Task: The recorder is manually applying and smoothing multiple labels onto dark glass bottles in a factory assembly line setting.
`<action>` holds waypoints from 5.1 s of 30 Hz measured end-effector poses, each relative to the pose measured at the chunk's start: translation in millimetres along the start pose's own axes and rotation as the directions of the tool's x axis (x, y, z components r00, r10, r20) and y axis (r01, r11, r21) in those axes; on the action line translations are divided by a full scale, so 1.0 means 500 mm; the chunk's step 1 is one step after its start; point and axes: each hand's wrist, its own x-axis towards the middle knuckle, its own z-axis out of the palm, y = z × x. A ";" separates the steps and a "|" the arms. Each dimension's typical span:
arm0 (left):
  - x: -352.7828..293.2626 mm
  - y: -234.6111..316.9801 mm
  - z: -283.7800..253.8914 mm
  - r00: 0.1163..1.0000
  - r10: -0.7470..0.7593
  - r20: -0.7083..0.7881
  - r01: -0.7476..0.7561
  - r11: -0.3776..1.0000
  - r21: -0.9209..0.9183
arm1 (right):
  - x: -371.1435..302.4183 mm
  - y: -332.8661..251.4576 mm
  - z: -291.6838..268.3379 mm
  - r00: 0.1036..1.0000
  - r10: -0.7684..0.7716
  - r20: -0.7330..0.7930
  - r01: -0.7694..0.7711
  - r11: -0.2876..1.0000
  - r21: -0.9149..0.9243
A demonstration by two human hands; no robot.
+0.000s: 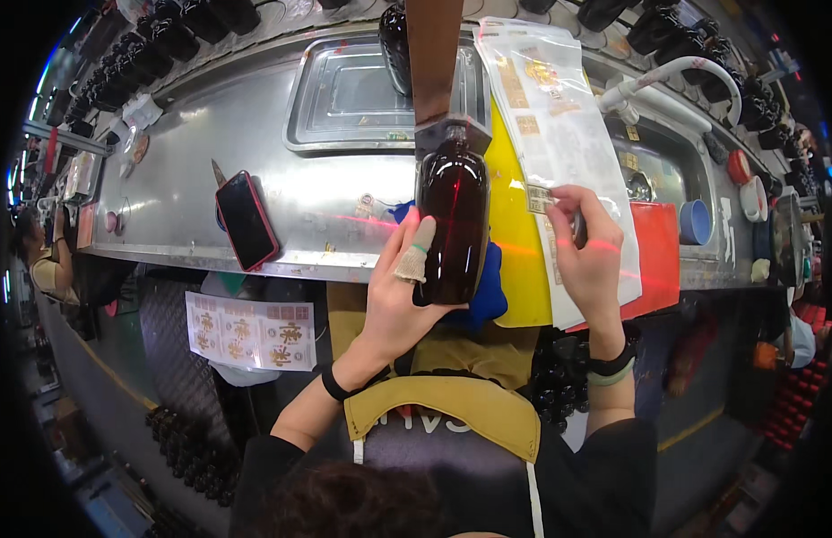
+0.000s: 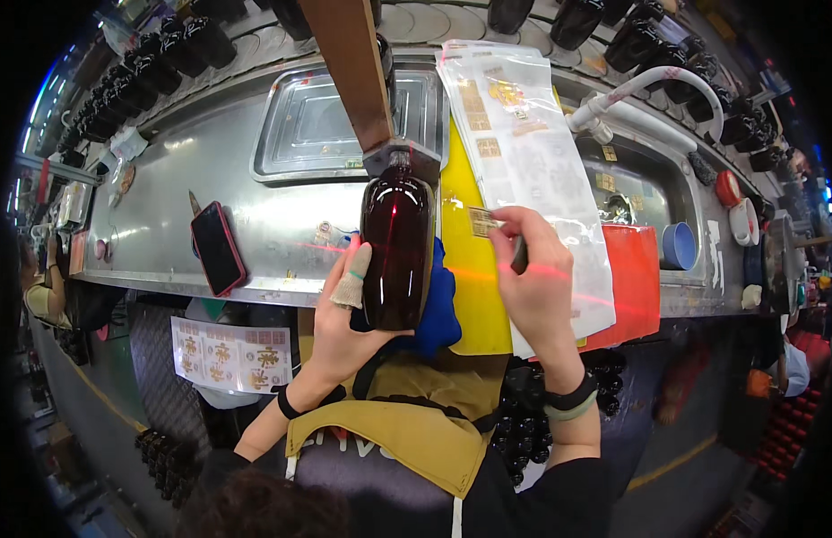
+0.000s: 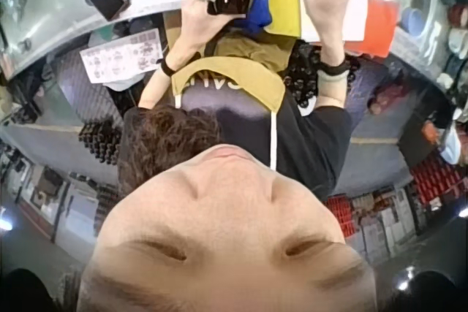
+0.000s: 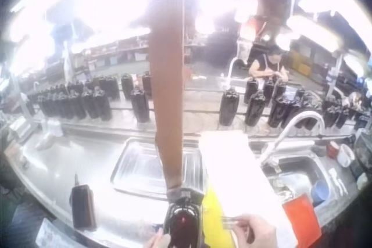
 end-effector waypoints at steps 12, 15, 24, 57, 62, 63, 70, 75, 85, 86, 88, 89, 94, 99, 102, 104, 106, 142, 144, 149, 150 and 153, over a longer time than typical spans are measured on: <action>0.113 -0.019 0.016 0.890 -0.431 0.152 0.387 0.533 -0.752 | -0.013 -0.078 0.120 0.983 0.108 0.149 -0.155 0.924 0.349; 0.127 -0.024 0.012 0.888 -0.390 0.242 0.414 0.456 -0.788 | -0.018 -0.056 0.123 0.976 0.162 0.144 -0.204 0.913 0.353; 0.129 -0.030 0.009 0.890 -0.378 0.254 0.426 0.496 -0.756 | -0.016 -0.021 0.167 0.907 0.336 0.253 -0.418 0.652 0.633; 0.126 -0.033 0.016 0.891 -0.374 0.257 0.401 0.386 -0.831 | -0.017 -0.020 0.174 0.839 0.440 0.320 -0.529 0.525 0.667; 0.125 -0.035 0.018 0.885 -0.384 0.262 0.410 0.378 -0.830 | -0.020 -0.016 0.177 0.854 0.416 0.312 -0.506 0.529 0.681; 0.125 -0.035 0.018 0.887 -0.385 0.255 0.407 0.391 -0.826 | -0.021 -0.016 0.178 0.854 0.418 0.309 -0.505 0.525 0.685; 0.126 -0.034 0.020 0.888 -0.386 0.252 0.411 0.417 -0.810 | -0.020 -0.015 0.177 0.857 0.414 0.307 -0.504 0.548 0.668; 0.123 -0.033 0.015 0.871 -0.406 0.277 0.415 0.306 -0.857 | -0.021 -0.019 0.167 0.838 0.434 0.329 -0.529 0.504 0.682; 0.122 -0.034 0.017 0.885 -0.385 0.261 0.410 0.379 -0.830 | -0.024 -0.014 0.174 0.857 0.407 0.316 -0.506 0.551 0.663; 0.121 -0.034 0.017 0.885 -0.379 0.269 0.411 0.368 -0.834 | -0.024 -0.014 0.174 0.855 0.408 0.319 -0.507 0.537 0.674; 0.121 -0.034 0.017 0.881 -0.391 0.267 0.418 0.378 -0.826 | -0.025 -0.014 0.175 0.853 0.410 0.322 -0.509 0.522 0.685; 0.121 -0.034 0.018 0.883 -0.391 0.258 0.411 0.381 -0.828 | -0.025 -0.015 0.175 0.857 0.408 0.314 -0.501 0.523 0.690; 0.122 -0.034 0.021 0.883 -0.398 0.248 0.413 0.409 -0.814 | -0.023 -0.019 0.172 0.864 0.401 0.303 -0.490 0.534 0.689; 0.122 -0.031 0.017 0.884 -0.389 0.260 0.427 0.444 -0.788 | -0.024 -0.019 0.172 0.861 0.409 0.304 -0.497 0.543 0.677; 0.126 -0.035 0.013 0.887 -0.373 0.274 0.426 0.426 -0.798 | -0.024 -0.019 0.175 0.853 0.424 0.304 -0.508 0.545 0.667; 0.128 -0.039 0.009 0.861 -0.372 0.346 0.483 0.391 -0.783 | -0.024 -0.019 0.177 0.870 0.399 0.289 -0.482 0.570 0.665; 0.126 -0.038 0.006 0.852 -0.380 0.360 0.499 0.381 -0.778 | -0.023 -0.019 0.177 0.884 0.385 0.267 -0.458 0.595 0.660; 0.122 -0.037 0.022 0.886 -0.371 0.278 0.427 0.417 -0.803 | -0.071 -0.072 0.090 0.943 0.222 0.247 -0.331 0.694 0.639; 0.121 -0.038 0.024 0.894 -0.369 0.253 0.406 0.432 -0.806 | -0.080 -0.080 0.095 0.945 0.201 0.258 -0.316 0.764 0.562; 0.120 -0.038 0.025 0.900 -0.356 0.251 0.393 0.415 -0.821 | -0.082 -0.078 0.110 0.955 0.211 0.208 -0.288 0.826 0.484; 0.120 -0.038 0.024 0.899 -0.359 0.251 0.396 0.420 -0.817 | -0.082 -0.077 0.111 0.955 0.211 0.209 -0.288 0.826 0.484; 0.121 -0.036 0.025 0.894 -0.366 0.260 0.408 0.421 -0.810 | -0.082 -0.077 0.111 0.958 0.212 0.191 -0.278 0.843 0.460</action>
